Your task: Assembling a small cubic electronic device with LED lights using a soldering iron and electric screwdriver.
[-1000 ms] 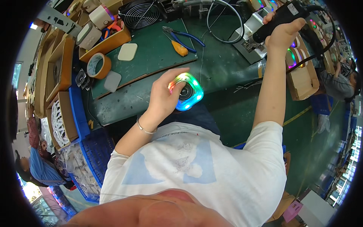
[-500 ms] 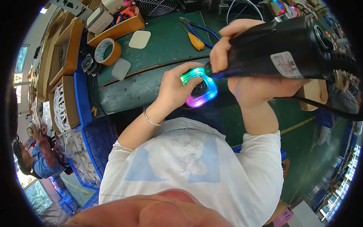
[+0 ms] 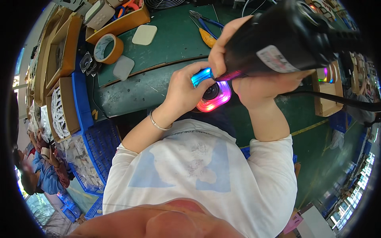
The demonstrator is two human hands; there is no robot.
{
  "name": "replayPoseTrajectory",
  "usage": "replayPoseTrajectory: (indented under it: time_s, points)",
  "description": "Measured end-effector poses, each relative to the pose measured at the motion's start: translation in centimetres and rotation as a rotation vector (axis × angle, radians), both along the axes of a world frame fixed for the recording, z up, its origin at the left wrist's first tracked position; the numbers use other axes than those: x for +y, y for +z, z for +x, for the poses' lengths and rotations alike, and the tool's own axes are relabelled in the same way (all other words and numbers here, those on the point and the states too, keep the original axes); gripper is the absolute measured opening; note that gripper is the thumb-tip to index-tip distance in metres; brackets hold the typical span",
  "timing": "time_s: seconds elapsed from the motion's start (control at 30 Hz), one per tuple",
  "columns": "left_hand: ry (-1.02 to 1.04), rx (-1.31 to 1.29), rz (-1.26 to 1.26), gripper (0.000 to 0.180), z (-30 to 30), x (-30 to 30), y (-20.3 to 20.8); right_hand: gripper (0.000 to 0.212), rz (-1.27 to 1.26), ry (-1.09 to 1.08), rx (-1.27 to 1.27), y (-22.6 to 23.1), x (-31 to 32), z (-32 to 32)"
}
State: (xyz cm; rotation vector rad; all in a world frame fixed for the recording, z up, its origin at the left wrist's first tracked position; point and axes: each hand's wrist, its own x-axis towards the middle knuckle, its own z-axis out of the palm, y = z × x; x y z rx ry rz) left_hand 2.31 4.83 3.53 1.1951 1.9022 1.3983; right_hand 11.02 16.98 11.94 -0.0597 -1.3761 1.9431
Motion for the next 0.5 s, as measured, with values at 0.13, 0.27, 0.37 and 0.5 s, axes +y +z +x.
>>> replayPoseTrajectory:
  time_s: [0.13,0.27,0.37,0.5]
  points:
    - [-0.01,0.001,-0.013,0.028,-0.1,0.0,0.2,0.1,0.027,-0.005,-0.062,-0.6,0.0,-0.3]
    - [-0.004,0.025,-0.002,0.028,0.0,0.1,0.1,0.12,-0.013,0.169,0.133,-1.6,0.6,0.0]
    - [0.028,-0.006,0.025,0.026,0.1,0.2,-0.3,0.111,-0.024,-0.014,0.103,-1.4,-0.9,0.4]
    - [0.044,0.101,0.075,0.027,0.1,-0.4,-0.3,0.099,-0.153,-0.188,0.246,-2.0,-0.4,2.4]
